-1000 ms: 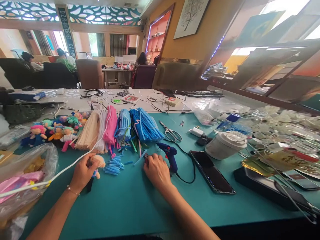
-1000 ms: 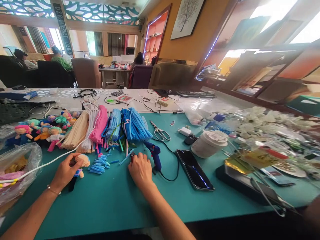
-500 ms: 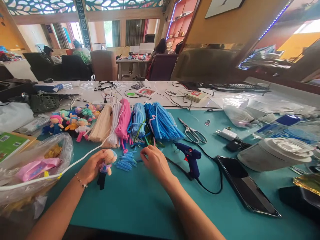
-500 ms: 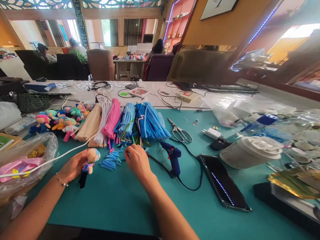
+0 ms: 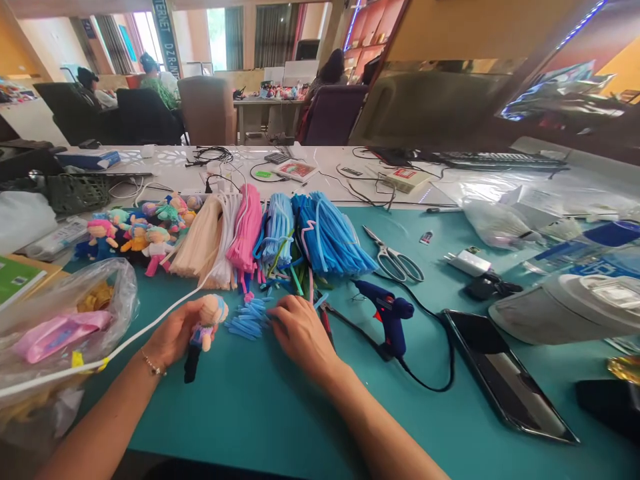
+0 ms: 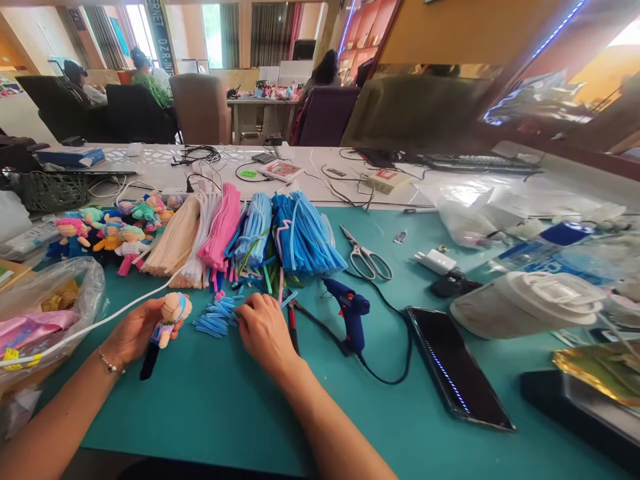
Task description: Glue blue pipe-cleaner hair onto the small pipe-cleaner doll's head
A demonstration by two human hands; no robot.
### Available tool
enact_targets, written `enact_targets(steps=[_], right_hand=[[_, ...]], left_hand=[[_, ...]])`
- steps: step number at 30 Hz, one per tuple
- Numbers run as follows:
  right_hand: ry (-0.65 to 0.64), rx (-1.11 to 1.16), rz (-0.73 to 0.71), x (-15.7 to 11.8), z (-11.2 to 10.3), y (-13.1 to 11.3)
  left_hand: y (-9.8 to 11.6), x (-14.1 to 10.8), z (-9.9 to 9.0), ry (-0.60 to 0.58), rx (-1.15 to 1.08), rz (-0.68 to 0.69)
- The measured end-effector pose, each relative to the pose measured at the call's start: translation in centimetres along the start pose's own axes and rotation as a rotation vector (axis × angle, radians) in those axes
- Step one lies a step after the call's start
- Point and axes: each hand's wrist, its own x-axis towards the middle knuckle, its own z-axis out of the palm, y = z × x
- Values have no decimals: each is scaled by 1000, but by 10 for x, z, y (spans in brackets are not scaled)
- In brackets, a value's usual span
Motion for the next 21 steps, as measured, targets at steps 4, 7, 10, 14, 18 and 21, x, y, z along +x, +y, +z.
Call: enact_targets(steps=[4, 7, 10, 14, 18, 21], right_hand=[[-26, -5, 6, 0, 2, -1], [-23, -29, 45, 1, 4, -2], [-12, -47, 85, 2, 4, 0], [16, -75, 152, 2, 4, 5], [55, -105, 215, 3, 4, 11], [56, -88, 166, 6, 3, 9]], left_hand=[[-1, -2, 0, 13, -2, -11], [-2, -2, 0, 8, 6, -18], [-2, -2, -1, -9, 15, -26], [-2, -2, -1, -30, 19, -29], [-2, -2, -1, -49, 30, -28], [-3, 0, -2, -49, 37, -31]])
